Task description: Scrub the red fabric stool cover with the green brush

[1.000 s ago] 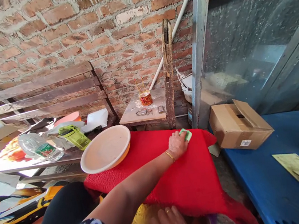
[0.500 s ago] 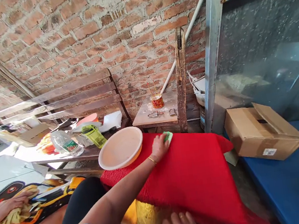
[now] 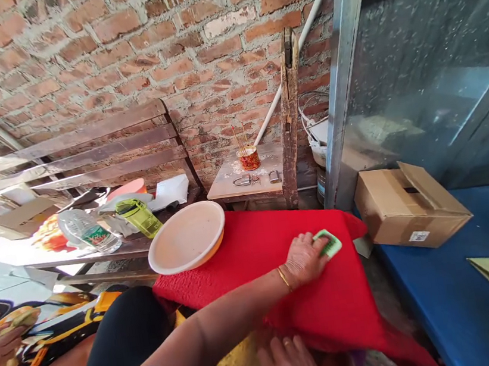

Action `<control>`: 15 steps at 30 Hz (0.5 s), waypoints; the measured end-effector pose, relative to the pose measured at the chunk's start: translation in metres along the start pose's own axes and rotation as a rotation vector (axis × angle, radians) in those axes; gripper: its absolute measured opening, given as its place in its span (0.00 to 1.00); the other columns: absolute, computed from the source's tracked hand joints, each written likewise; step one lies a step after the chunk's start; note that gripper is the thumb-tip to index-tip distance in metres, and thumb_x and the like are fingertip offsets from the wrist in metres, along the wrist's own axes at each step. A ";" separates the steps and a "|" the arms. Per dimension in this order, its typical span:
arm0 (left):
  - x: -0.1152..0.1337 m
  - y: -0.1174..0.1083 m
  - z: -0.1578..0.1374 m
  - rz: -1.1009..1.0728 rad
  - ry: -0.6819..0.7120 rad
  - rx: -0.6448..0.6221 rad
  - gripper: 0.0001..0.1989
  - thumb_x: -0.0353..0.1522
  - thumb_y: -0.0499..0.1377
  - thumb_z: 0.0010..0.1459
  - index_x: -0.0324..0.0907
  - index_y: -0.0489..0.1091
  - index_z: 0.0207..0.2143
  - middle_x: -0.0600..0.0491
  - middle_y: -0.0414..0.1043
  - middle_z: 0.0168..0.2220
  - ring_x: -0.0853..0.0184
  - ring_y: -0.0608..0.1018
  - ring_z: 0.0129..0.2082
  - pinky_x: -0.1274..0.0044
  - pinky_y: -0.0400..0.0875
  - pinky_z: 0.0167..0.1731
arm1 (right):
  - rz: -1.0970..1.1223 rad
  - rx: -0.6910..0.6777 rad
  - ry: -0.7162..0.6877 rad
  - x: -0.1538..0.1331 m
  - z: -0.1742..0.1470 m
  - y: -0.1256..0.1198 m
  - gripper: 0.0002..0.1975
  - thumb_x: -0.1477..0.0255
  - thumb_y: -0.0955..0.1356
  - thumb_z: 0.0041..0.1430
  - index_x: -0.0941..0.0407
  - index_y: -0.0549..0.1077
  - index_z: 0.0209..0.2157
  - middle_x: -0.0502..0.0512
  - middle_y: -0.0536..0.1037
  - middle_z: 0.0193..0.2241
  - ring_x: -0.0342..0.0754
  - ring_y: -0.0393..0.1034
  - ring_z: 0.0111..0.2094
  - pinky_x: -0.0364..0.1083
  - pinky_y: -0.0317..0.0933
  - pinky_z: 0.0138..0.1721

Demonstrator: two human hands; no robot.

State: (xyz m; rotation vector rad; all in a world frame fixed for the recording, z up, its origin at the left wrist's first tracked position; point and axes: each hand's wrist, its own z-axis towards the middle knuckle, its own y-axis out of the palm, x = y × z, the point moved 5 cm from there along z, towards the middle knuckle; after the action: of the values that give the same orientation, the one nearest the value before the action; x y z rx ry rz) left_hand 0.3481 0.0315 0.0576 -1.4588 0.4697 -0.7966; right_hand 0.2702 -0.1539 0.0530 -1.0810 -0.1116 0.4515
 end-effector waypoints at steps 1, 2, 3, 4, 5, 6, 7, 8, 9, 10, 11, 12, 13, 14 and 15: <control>0.022 0.007 -0.005 -0.011 0.116 -0.022 0.24 0.45 0.58 0.68 0.51 0.65 0.64 0.46 0.70 0.52 0.54 0.74 0.51 0.64 0.71 0.51 | 0.009 0.009 0.001 0.000 0.000 0.001 0.12 0.78 0.70 0.52 0.49 0.66 0.35 0.45 0.77 0.29 0.47 0.72 0.29 0.47 0.59 0.39; 0.040 0.012 -0.013 -0.030 0.223 -0.050 0.25 0.46 0.57 0.69 0.52 0.65 0.64 0.46 0.70 0.53 0.54 0.74 0.51 0.63 0.71 0.51 | 0.019 0.018 -0.001 0.000 -0.001 0.002 0.12 0.77 0.70 0.52 0.49 0.66 0.35 0.45 0.76 0.29 0.48 0.72 0.29 0.48 0.58 0.38; 0.054 0.016 -0.021 -0.060 0.313 -0.082 0.26 0.47 0.57 0.69 0.53 0.64 0.65 0.47 0.70 0.53 0.54 0.75 0.50 0.63 0.71 0.51 | 0.030 0.022 -0.005 0.000 -0.002 0.004 0.12 0.77 0.70 0.52 0.49 0.66 0.35 0.45 0.76 0.29 0.48 0.71 0.29 0.48 0.58 0.37; 0.064 0.018 -0.029 -0.103 0.383 -0.117 0.26 0.48 0.57 0.68 0.54 0.63 0.66 0.48 0.70 0.53 0.55 0.75 0.50 0.63 0.72 0.51 | 0.039 0.018 -0.008 0.000 -0.003 0.005 0.12 0.77 0.70 0.52 0.49 0.67 0.36 0.45 0.76 0.29 0.48 0.71 0.29 0.48 0.57 0.36; 0.068 0.019 -0.037 -0.163 0.424 -0.149 0.27 0.48 0.57 0.68 0.55 0.62 0.66 0.49 0.70 0.53 0.55 0.75 0.50 0.63 0.72 0.51 | 0.048 0.008 -0.010 0.000 -0.003 0.006 0.12 0.76 0.70 0.52 0.49 0.67 0.37 0.46 0.76 0.29 0.48 0.71 0.30 0.48 0.57 0.36; 0.069 0.017 -0.043 -0.238 0.436 -0.177 0.27 0.48 0.58 0.68 0.56 0.62 0.66 0.50 0.71 0.53 0.57 0.75 0.51 0.65 0.72 0.52 | 0.054 -0.004 -0.009 0.000 -0.004 0.007 0.12 0.76 0.71 0.52 0.49 0.68 0.37 0.46 0.76 0.30 0.48 0.71 0.30 0.48 0.57 0.36; 0.064 0.013 -0.048 -0.319 0.422 -0.198 0.27 0.48 0.58 0.68 0.56 0.62 0.66 0.51 0.71 0.52 0.58 0.75 0.51 0.66 0.72 0.52 | 0.061 -0.019 -0.008 0.000 -0.004 0.008 0.12 0.76 0.71 0.52 0.49 0.68 0.37 0.46 0.76 0.30 0.48 0.71 0.31 0.48 0.58 0.37; 0.056 0.008 -0.052 -0.397 0.388 -0.203 0.26 0.47 0.59 0.67 0.55 0.63 0.66 0.52 0.72 0.52 0.59 0.75 0.52 0.67 0.72 0.53 | 0.067 -0.030 -0.005 0.000 -0.005 0.008 0.12 0.76 0.71 0.52 0.49 0.68 0.37 0.46 0.76 0.30 0.48 0.71 0.31 0.48 0.58 0.37; 0.044 0.002 -0.054 -0.460 0.338 -0.190 0.25 0.45 0.59 0.67 0.55 0.63 0.65 0.53 0.73 0.53 0.60 0.75 0.53 0.68 0.71 0.55 | 0.073 -0.041 -0.002 -0.001 -0.005 0.008 0.11 0.76 0.71 0.52 0.49 0.69 0.36 0.46 0.76 0.30 0.49 0.72 0.32 0.48 0.58 0.38; 0.030 -0.005 -0.055 -0.493 0.271 -0.158 0.24 0.43 0.59 0.67 0.54 0.64 0.64 0.54 0.73 0.53 0.61 0.74 0.53 0.69 0.70 0.56 | 0.077 -0.052 0.003 -0.001 -0.005 0.007 0.11 0.76 0.71 0.53 0.49 0.69 0.36 0.47 0.77 0.31 0.49 0.72 0.32 0.48 0.58 0.39; 0.013 -0.012 -0.055 -0.490 0.186 -0.110 0.23 0.41 0.60 0.67 0.53 0.65 0.63 0.53 0.73 0.54 0.61 0.74 0.54 0.68 0.69 0.58 | 0.078 -0.066 0.010 -0.001 -0.005 0.007 0.10 0.76 0.71 0.53 0.49 0.69 0.35 0.47 0.77 0.31 0.49 0.72 0.33 0.48 0.59 0.40; -0.004 -0.019 -0.054 -0.451 0.088 -0.058 0.23 0.39 0.60 0.67 0.52 0.66 0.63 0.52 0.73 0.55 0.60 0.73 0.53 0.67 0.68 0.59 | 0.076 -0.082 0.016 -0.001 -0.005 0.007 0.10 0.76 0.71 0.53 0.49 0.70 0.35 0.47 0.78 0.32 0.49 0.73 0.33 0.48 0.59 0.41; -0.020 -0.025 -0.054 -0.387 -0.014 -0.015 0.23 0.37 0.60 0.67 0.50 0.67 0.62 0.51 0.73 0.55 0.59 0.73 0.53 0.67 0.68 0.59 | 0.072 -0.097 0.017 -0.002 -0.005 0.006 0.10 0.77 0.71 0.53 0.49 0.70 0.35 0.48 0.78 0.32 0.49 0.73 0.33 0.48 0.59 0.41; -0.034 -0.029 -0.055 -0.310 -0.106 0.010 0.23 0.36 0.60 0.66 0.48 0.67 0.62 0.49 0.72 0.54 0.58 0.73 0.52 0.66 0.69 0.57 | 0.066 -0.107 0.016 -0.002 -0.005 0.006 0.10 0.77 0.70 0.53 0.49 0.71 0.35 0.48 0.78 0.32 0.49 0.73 0.33 0.47 0.59 0.41; -0.044 -0.031 -0.056 -0.230 -0.175 0.019 0.23 0.36 0.60 0.66 0.47 0.67 0.63 0.48 0.72 0.53 0.58 0.73 0.51 0.66 0.70 0.56 | 0.058 -0.116 0.011 -0.003 -0.004 0.006 0.10 0.78 0.70 0.53 0.49 0.71 0.35 0.48 0.78 0.32 0.48 0.73 0.32 0.47 0.59 0.40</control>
State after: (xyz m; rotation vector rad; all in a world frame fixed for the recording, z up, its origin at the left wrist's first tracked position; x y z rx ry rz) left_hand 0.2729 0.0268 0.0747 -1.5676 0.1630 -0.8429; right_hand 0.2672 -0.1560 0.0466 -1.2028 -0.0980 0.4957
